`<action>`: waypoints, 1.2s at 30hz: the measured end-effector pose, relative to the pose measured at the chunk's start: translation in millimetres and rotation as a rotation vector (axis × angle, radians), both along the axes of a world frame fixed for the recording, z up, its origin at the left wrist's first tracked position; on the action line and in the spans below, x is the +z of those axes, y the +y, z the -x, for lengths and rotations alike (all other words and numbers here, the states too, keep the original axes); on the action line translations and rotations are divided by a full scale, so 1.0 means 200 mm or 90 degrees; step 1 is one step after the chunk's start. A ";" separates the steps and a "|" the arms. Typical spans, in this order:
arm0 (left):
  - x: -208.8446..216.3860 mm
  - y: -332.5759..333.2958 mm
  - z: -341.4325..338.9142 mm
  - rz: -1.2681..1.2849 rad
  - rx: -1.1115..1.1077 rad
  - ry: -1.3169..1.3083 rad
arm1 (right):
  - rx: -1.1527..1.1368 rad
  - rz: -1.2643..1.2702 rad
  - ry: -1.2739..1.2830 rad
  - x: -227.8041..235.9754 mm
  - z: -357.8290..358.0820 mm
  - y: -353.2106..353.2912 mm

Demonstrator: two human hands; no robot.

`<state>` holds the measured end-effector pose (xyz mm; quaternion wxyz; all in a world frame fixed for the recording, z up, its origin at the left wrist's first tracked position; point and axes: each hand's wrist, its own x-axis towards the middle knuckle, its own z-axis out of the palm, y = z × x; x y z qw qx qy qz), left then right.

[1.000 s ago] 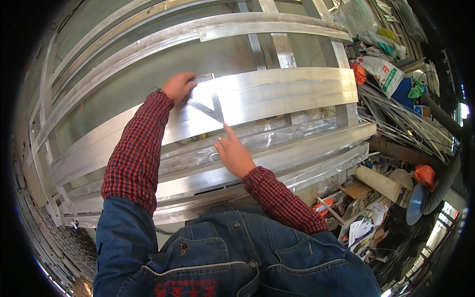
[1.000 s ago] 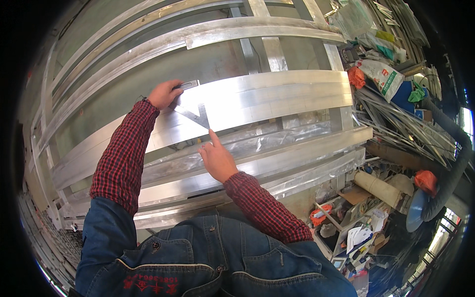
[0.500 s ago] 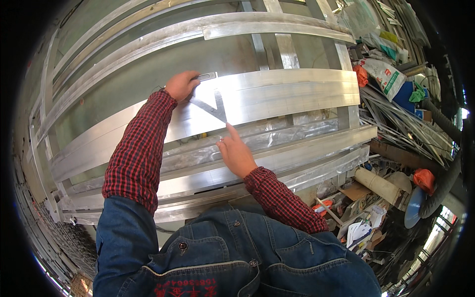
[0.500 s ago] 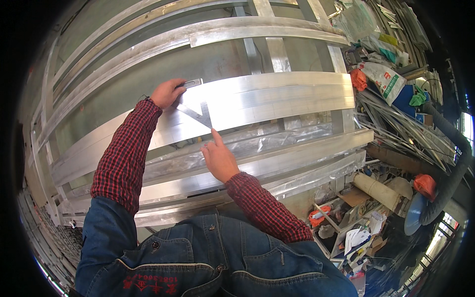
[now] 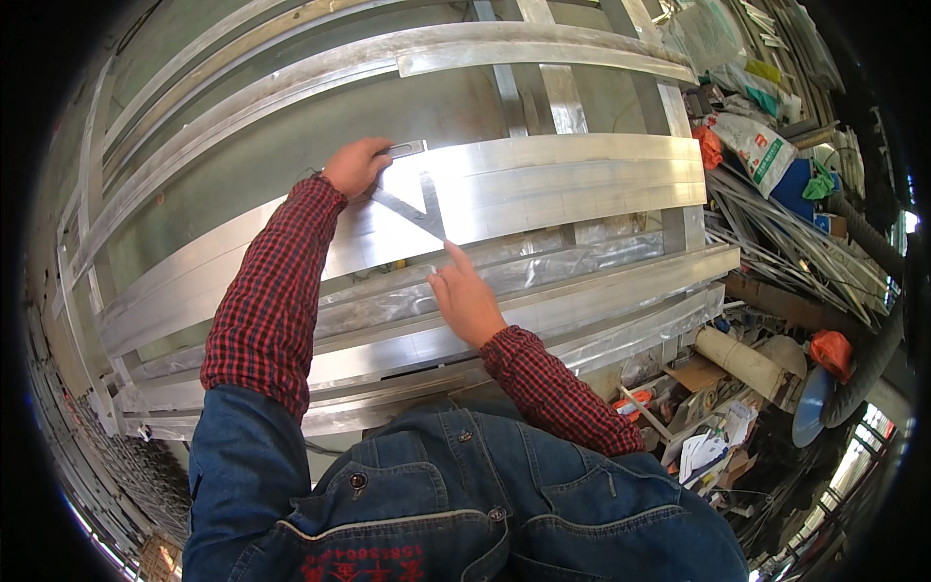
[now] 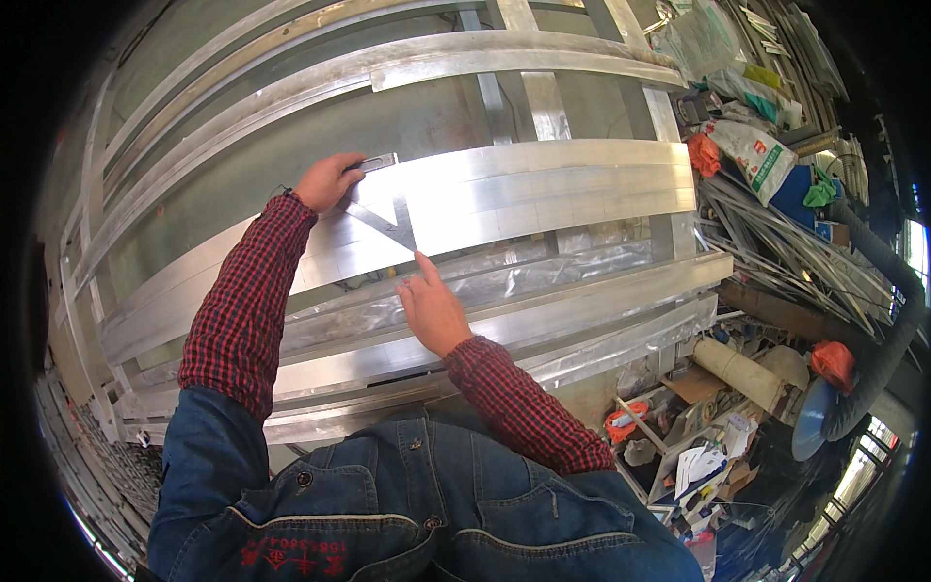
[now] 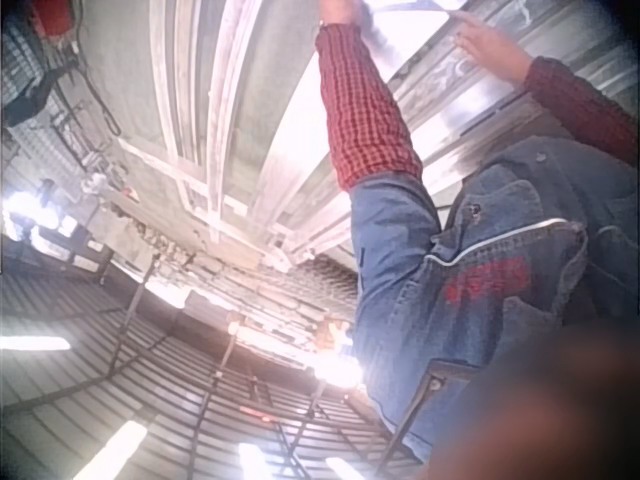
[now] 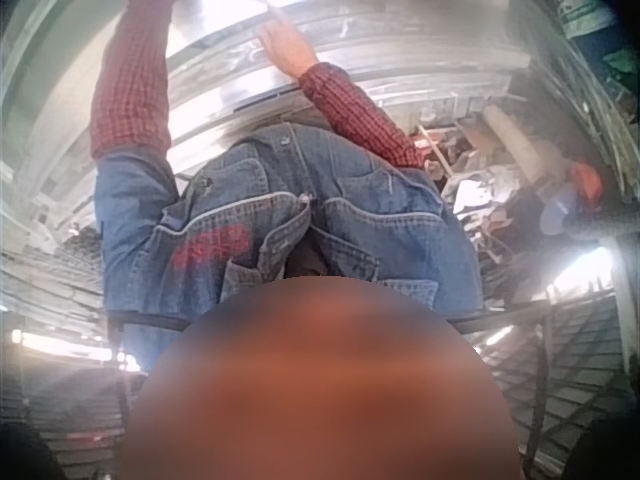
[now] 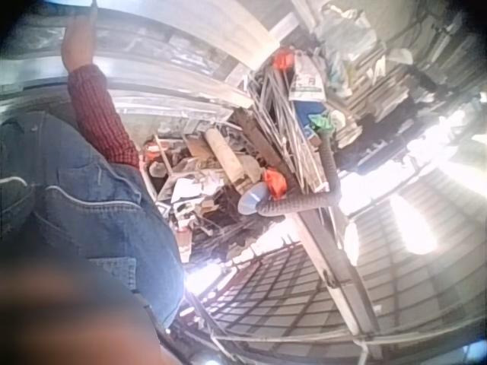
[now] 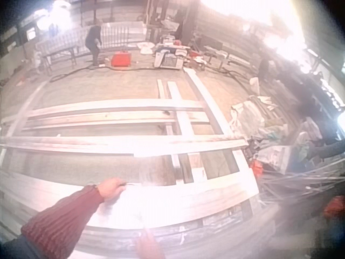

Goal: The person uses a triangular metal square and a marker to draw straight lines on aluminum frame pieces. They reposition the square multiple times to mark several sections of the frame.

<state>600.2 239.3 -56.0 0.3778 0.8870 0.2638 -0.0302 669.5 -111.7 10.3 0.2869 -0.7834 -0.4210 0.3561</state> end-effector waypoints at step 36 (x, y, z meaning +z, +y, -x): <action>0.01 0.00 0.00 -0.018 0.010 0.007 | -0.013 -0.044 0.004 -0.04 -0.04 -0.01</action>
